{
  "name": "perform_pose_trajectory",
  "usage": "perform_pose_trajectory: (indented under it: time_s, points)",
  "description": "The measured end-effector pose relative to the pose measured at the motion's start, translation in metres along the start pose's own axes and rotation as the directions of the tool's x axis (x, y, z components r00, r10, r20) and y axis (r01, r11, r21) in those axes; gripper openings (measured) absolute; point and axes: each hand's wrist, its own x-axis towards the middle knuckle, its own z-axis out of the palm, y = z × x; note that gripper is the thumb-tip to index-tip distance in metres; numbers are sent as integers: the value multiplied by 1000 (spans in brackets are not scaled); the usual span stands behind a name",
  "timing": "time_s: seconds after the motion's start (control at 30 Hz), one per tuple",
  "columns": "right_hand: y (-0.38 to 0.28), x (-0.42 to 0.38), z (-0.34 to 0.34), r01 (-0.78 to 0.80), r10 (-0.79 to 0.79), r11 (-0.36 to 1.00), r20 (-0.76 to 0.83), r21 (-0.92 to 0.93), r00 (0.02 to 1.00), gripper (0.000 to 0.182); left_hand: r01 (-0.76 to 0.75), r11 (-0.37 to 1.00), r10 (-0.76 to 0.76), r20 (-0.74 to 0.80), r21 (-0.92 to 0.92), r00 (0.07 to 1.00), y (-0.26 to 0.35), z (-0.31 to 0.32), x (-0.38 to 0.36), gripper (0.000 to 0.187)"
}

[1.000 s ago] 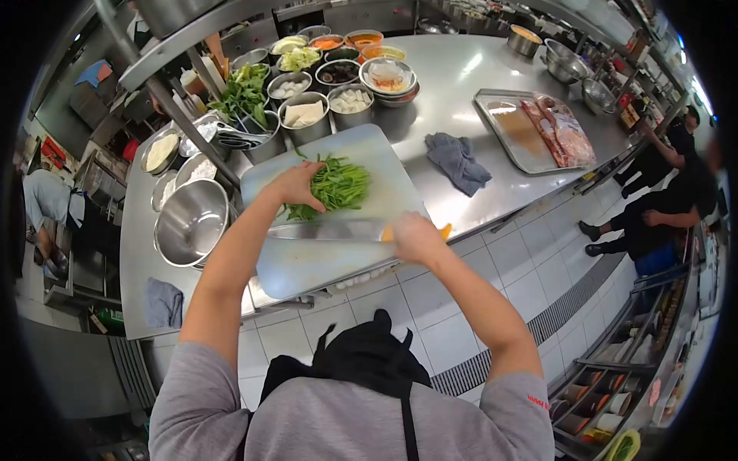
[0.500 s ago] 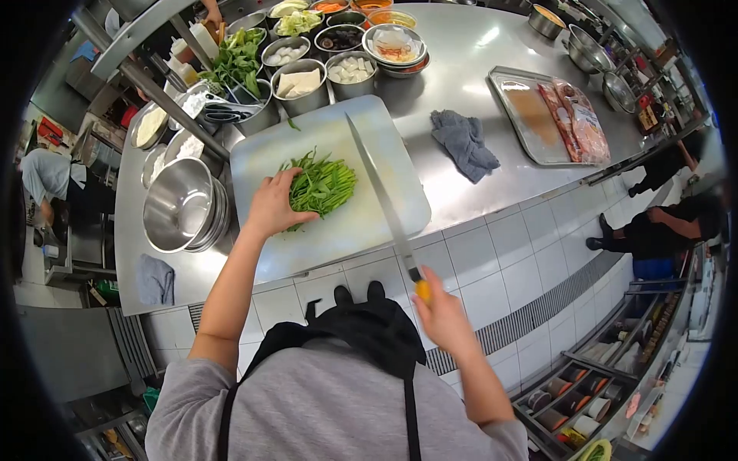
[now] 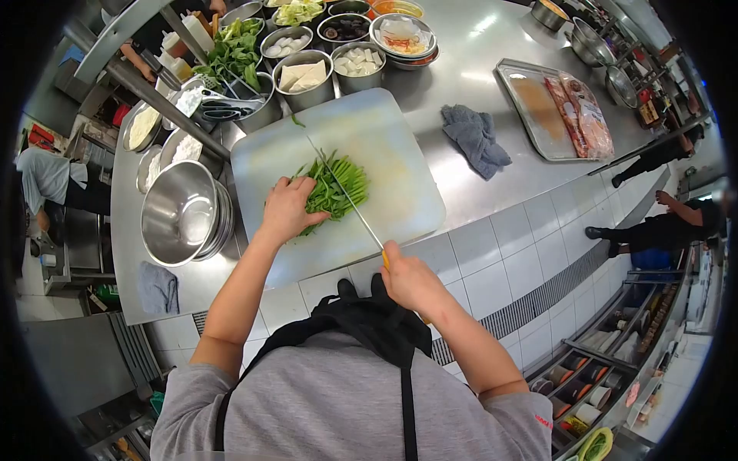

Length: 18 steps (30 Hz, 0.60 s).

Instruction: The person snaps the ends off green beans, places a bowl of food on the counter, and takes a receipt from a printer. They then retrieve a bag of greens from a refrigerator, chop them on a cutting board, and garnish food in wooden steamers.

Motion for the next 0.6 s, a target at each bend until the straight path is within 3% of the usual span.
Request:
perform_pose_trajectory:
  time_s: [0.07, 0.3, 0.47, 0.53, 0.6]
  points:
    - [-6, 19, -1, 7, -9, 998, 39, 64, 999, 27, -2, 1000, 2, -4, -3, 1000, 0, 1, -1, 48]
    - [-10, 69, 11, -8, 8, 1000, 29, 18, 1000, 24, 9, 1000, -9, 32, -8, 999, -5, 1, 1, 52]
    - [-2, 56, 10, -26, 27, 992, -2, 125, 1000, 26, 10, 997, -11, -8, -81, 1000, -3, -5, -1, 64]
    - [-1, 37, 6, -8, 12, 997, -64, 72, 998, 26, 60, 989, -61, -2, -134, 998, -1, -12, -7, 68]
    - [-7, 18, 1, -6, 10, 999, -119, 34, 993, 26, 52, 995, -69, -224, -80, 972, 4, -20, -12, 70]
